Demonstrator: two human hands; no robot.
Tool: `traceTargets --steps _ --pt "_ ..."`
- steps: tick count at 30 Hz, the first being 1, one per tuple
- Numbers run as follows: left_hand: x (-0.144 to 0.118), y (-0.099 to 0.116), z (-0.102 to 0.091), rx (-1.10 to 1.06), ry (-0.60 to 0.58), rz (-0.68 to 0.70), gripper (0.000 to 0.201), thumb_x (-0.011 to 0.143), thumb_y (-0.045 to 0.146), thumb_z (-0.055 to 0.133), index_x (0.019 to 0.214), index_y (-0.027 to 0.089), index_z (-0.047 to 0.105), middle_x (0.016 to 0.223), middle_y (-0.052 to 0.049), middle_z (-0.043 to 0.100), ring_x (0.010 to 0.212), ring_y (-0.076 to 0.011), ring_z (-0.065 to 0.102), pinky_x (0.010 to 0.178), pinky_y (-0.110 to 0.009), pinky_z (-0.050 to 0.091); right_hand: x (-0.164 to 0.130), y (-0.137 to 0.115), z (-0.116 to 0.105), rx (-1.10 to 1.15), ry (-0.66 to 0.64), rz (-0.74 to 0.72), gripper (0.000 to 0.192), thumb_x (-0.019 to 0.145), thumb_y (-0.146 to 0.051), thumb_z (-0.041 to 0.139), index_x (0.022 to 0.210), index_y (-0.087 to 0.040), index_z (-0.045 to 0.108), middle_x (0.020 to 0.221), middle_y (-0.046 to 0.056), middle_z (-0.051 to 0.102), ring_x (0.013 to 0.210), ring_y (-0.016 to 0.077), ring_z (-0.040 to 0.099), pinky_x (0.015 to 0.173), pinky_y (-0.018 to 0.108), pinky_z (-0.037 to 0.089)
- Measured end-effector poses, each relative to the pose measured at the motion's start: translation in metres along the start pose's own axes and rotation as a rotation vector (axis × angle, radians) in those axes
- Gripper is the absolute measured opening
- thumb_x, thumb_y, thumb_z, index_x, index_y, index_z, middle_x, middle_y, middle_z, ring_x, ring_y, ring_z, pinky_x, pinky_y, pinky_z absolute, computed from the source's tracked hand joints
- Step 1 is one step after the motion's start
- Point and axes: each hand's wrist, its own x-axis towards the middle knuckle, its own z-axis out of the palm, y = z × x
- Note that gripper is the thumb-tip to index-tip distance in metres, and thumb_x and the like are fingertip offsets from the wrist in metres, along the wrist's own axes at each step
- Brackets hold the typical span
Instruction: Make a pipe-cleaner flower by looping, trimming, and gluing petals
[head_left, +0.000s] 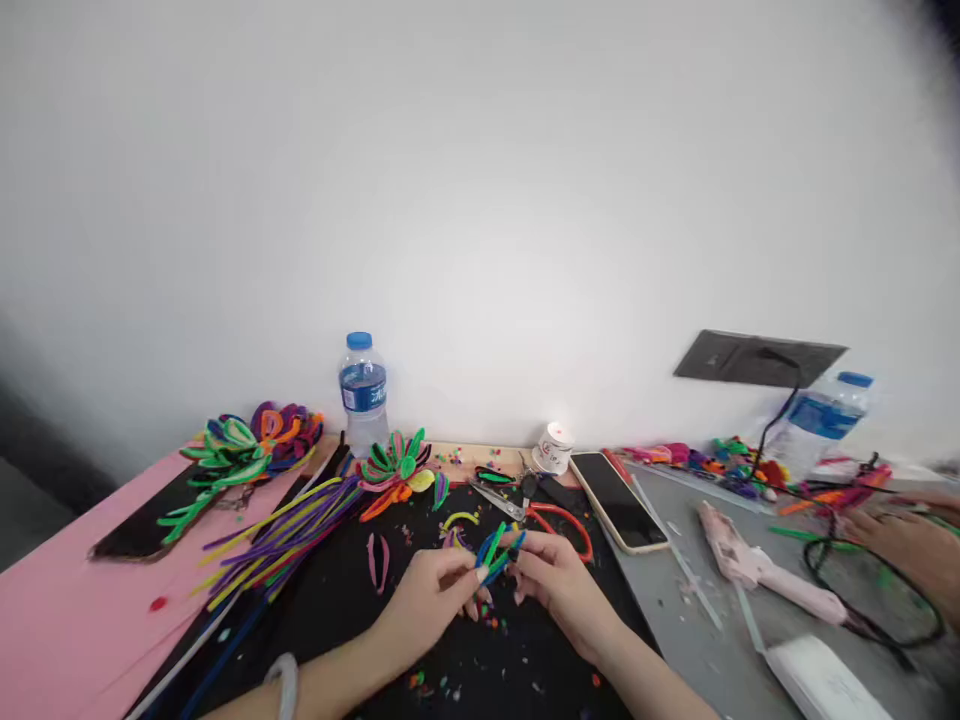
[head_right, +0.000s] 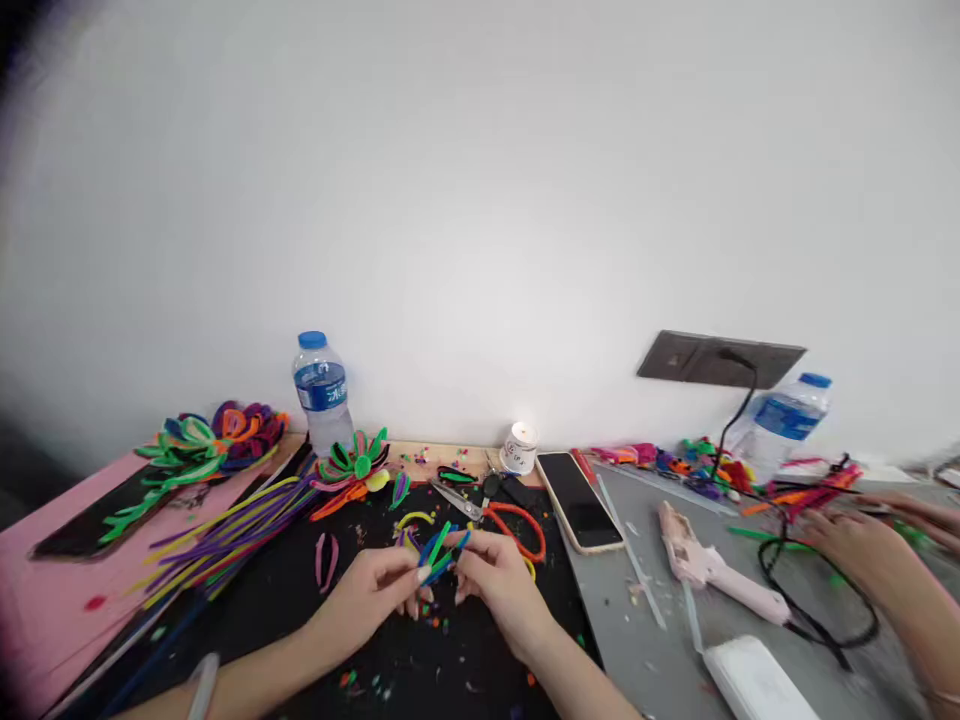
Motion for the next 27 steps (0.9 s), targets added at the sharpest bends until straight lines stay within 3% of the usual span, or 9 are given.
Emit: traceTargets --steps 5,11,15,19,27 --pt "-0.003 -0.005 0.000 0.009 0.017 0.006 0.033 0.082 0.035 0.043 0.066 0.012 0.060 0.057 -0.001 0.059 0.053 -0.0124 0.055 0.053 -0.021 0.041 0.000 -0.001 0.000 0.068 -0.013 -0.013 0.017 0.065 -0.010 0.059 0.081 -0.011 0.064 0.064 0.000 0.058 0.058 0.0095 0.053 0.057 0.023 0.047" --pt "-0.002 -0.007 0.000 -0.032 0.026 -0.010 0.032 0.082 0.035 0.042 0.068 0.012 0.058 0.062 -0.003 0.061 0.052 -0.0122 0.055 0.052 -0.021 0.041 0.000 -0.001 -0.001 0.128 -0.006 -0.025 0.025 0.064 -0.008 0.063 0.088 -0.014 0.059 0.075 0.002 0.062 0.060 0.0094 0.056 0.060 0.023 0.047" --pt "-0.002 -0.001 0.000 -0.019 0.067 -0.009 0.030 0.082 0.034 0.043 0.070 0.012 0.059 0.055 0.000 0.057 0.052 -0.0121 0.054 0.051 -0.020 0.040 -0.001 0.000 0.000 0.113 0.056 0.013 0.022 0.065 -0.011 0.063 0.087 -0.014 0.058 0.072 0.001 0.061 0.059 0.0096 0.056 0.058 0.023 0.047" --pt "-0.002 0.003 0.000 -0.026 0.099 0.006 0.026 0.081 0.032 0.045 0.073 0.013 0.060 0.060 0.000 0.057 0.055 -0.0129 0.057 0.050 -0.020 0.040 -0.002 -0.001 0.000 0.060 0.016 0.066 0.010 0.069 -0.018 0.062 0.075 -0.010 0.060 0.070 0.004 0.061 0.056 0.0092 0.056 0.055 0.022 0.047" --pt "-0.003 -0.001 0.001 -0.083 0.084 -0.008 0.021 0.080 0.031 0.046 0.081 0.013 0.057 0.069 -0.003 0.062 0.058 -0.0139 0.059 0.051 -0.021 0.041 -0.004 -0.004 0.004 0.078 -0.009 0.013 0.011 0.067 -0.017 0.063 0.077 -0.012 0.061 0.068 0.002 0.060 0.058 0.0090 0.054 0.055 0.021 0.048"
